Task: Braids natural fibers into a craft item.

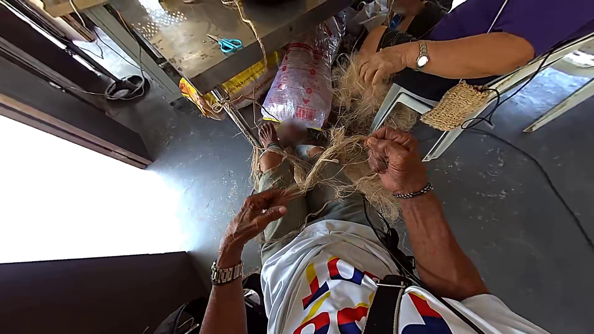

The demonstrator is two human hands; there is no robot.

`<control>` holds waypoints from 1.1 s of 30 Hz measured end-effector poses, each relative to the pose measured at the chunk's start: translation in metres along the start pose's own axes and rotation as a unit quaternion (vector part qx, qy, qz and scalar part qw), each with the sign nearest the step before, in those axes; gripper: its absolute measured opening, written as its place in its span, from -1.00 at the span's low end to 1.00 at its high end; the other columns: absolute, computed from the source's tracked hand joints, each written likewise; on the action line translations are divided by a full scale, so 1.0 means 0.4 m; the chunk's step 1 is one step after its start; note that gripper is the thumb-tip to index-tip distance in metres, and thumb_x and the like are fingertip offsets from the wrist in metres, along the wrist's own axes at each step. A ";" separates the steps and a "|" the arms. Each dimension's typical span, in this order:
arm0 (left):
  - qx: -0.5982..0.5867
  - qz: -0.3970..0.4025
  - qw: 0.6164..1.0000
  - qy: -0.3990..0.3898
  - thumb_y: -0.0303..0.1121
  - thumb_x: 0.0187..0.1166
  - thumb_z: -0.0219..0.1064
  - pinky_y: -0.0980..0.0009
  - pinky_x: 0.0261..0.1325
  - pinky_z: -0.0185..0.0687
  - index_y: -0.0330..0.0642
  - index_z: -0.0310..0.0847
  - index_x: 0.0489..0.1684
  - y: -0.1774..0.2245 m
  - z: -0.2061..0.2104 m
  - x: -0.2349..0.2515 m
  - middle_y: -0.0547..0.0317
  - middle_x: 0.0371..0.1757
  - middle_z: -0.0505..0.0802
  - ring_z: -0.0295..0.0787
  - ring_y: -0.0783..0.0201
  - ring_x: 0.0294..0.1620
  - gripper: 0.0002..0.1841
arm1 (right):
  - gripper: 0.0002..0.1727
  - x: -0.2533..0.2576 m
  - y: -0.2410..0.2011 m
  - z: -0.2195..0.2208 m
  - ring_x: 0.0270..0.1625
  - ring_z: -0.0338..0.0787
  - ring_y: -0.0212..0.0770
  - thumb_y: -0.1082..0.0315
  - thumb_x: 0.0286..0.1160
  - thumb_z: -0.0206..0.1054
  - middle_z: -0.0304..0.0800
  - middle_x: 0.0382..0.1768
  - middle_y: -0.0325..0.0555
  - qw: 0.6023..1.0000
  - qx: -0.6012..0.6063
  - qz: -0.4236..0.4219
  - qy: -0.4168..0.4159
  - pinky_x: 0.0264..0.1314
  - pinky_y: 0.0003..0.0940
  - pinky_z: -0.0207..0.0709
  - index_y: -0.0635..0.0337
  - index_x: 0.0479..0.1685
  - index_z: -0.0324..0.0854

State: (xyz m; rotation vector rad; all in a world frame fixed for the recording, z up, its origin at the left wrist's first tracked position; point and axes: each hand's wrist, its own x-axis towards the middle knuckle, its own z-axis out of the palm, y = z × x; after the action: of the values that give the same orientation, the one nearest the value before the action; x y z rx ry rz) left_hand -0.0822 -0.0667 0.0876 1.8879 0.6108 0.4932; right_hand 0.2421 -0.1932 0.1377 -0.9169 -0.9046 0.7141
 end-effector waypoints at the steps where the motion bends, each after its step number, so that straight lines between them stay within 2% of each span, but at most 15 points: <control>1: 0.043 0.003 0.999 0.012 0.23 0.43 0.44 0.45 0.12 0.72 -0.22 0.71 0.26 0.007 -0.003 0.003 0.27 0.06 0.88 0.79 0.46 0.03 -0.31 | -0.79 -0.002 -0.002 0.005 -0.81 0.26 -0.54 0.45 0.59 0.18 0.38 -0.76 -0.40 1.000 0.001 -0.003 0.000 -0.75 -0.64 0.26 0.11 -0.34 0.71; 3: 0.115 0.015 0.991 0.068 0.33 0.39 0.39 0.29 0.26 0.65 -0.20 0.68 0.35 0.029 -0.002 0.011 0.14 0.26 0.84 0.73 0.34 0.26 -0.21 | -0.79 -0.006 -0.005 0.015 -0.80 0.27 -0.55 0.45 0.61 0.19 0.42 -0.73 -0.39 1.000 0.008 -0.010 -0.004 -0.75 -0.66 0.26 0.12 -0.34 0.71; 7: 0.155 0.085 0.966 0.190 0.27 0.40 0.42 0.21 0.30 0.64 -0.12 0.72 0.31 0.102 0.033 0.053 0.16 0.30 0.81 0.68 0.30 0.35 -0.31 | -0.79 -0.013 -0.005 0.030 -0.79 0.27 -0.56 0.45 0.62 0.19 0.45 -0.71 -0.39 1.000 0.021 -0.012 -0.015 -0.75 -0.67 0.25 0.10 -0.32 0.72; 10: 0.135 0.135 0.961 0.203 0.09 0.34 0.53 0.23 0.31 0.65 -0.11 0.72 0.31 0.137 0.084 0.106 0.18 0.34 0.78 0.65 0.29 0.39 -0.38 | -0.80 -0.017 -0.005 0.039 -0.78 0.29 -0.55 0.44 0.61 0.19 0.48 -0.69 -0.38 0.999 0.030 -0.004 -0.021 -0.74 -0.67 0.26 0.10 -0.32 0.72; 13: 0.122 0.151 0.961 0.195 -0.09 0.24 0.65 0.20 0.34 0.68 -0.08 0.67 0.40 0.140 0.146 0.151 0.17 0.38 0.76 0.63 0.26 0.44 -0.34 | -0.79 -0.019 -0.003 0.043 -0.78 0.27 -0.54 0.45 0.60 0.18 0.39 -0.73 -0.39 0.999 0.043 0.002 -0.024 -0.74 -0.65 0.25 0.11 -0.31 0.72; 16: 0.055 0.175 0.962 0.200 -0.31 0.22 0.67 0.27 0.33 0.69 -0.19 0.64 0.36 0.128 0.205 0.187 0.13 0.25 0.79 0.70 0.29 0.30 -0.38 | -0.79 -0.021 -0.002 0.043 -0.78 0.27 -0.54 0.44 0.62 0.17 0.38 -0.72 -0.40 0.998 0.051 0.002 -0.027 -0.74 -0.66 0.25 0.10 -0.30 0.71; 18: -0.012 0.182 0.963 0.198 -0.39 0.30 0.62 0.29 0.29 0.72 -0.29 0.63 0.29 0.120 0.232 0.207 0.10 0.13 0.81 0.76 0.31 0.18 -0.47 | -0.78 -0.022 -0.004 0.043 -0.79 0.26 -0.55 0.44 0.64 0.15 0.37 -0.73 -0.41 0.998 0.059 0.009 -0.026 -0.75 -0.66 0.24 0.11 -0.29 0.72; 21: -0.128 0.189 0.955 0.192 -0.50 0.43 0.49 0.37 0.04 0.78 -0.30 0.66 0.15 0.122 0.255 0.225 0.19 -0.09 0.82 0.78 0.36 -0.08 -0.67 | -0.77 -0.022 -0.005 0.042 -0.79 0.24 -0.55 0.43 0.65 0.13 0.34 -0.74 -0.41 0.998 0.063 0.015 -0.026 -0.76 -0.66 0.22 0.10 -0.28 0.71; 22: -0.156 0.187 0.951 0.190 -0.52 0.47 0.46 0.38 0.01 0.79 -0.30 0.70 0.09 0.125 0.258 0.225 0.20 -0.10 0.83 0.79 0.38 -0.12 -0.74 | -0.77 -0.021 -0.005 0.042 -0.79 0.23 -0.55 0.44 0.65 0.13 0.33 -0.74 -0.41 0.998 0.062 0.016 -0.027 -0.76 -0.66 0.21 0.10 -0.28 0.70; 25: -0.216 0.180 0.941 0.186 -0.51 0.54 0.40 0.46 -0.04 0.78 -0.20 0.81 -0.11 0.124 0.261 0.221 0.27 -0.12 0.87 0.80 0.44 -0.17 -0.89 | -0.77 -0.021 -0.004 0.041 -0.79 0.24 -0.55 0.43 0.66 0.13 0.32 -0.74 -0.42 0.998 0.057 0.014 -0.031 -0.76 -0.66 0.22 0.11 -0.28 0.70; 28: -0.267 0.159 0.933 0.180 -0.48 0.61 0.36 0.39 -0.09 0.83 -0.16 0.85 -0.17 0.120 0.258 0.214 0.25 -0.17 0.90 0.83 0.39 -0.25 -0.88 | -0.77 -0.021 -0.002 0.042 -0.80 0.23 -0.55 0.43 0.65 0.13 0.30 -0.77 -0.43 0.998 0.051 0.017 -0.034 -0.76 -0.65 0.22 0.10 -0.29 0.70; 32: -0.307 0.125 0.926 0.179 -0.39 0.66 0.30 0.53 -0.30 0.71 -0.09 0.81 -0.25 0.129 0.250 0.205 0.31 -0.39 0.82 0.72 0.48 -0.43 -0.86 | -0.79 -0.020 0.005 0.043 -0.81 0.21 -0.55 0.44 0.63 0.15 0.28 -0.78 -0.42 0.998 0.045 0.021 -0.039 -0.77 -0.65 0.20 0.11 -0.29 0.70; 33: -0.315 0.121 0.925 0.174 -0.39 0.67 0.28 0.52 -0.30 0.70 -0.10 0.78 -0.25 0.131 0.248 0.203 0.29 -0.42 0.79 0.70 0.47 -0.44 -0.85 | -0.79 -0.020 0.007 0.042 -0.81 0.21 -0.54 0.44 0.63 0.15 0.29 -0.78 -0.41 0.998 0.044 0.021 -0.041 -0.76 -0.65 0.20 0.12 -0.30 0.70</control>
State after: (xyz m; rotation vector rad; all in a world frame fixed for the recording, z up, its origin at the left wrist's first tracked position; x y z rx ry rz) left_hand 0.0499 -0.1046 0.1041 1.2657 0.3760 1.0659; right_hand 0.2233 -0.1926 0.1379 -0.8358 -0.9216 0.8262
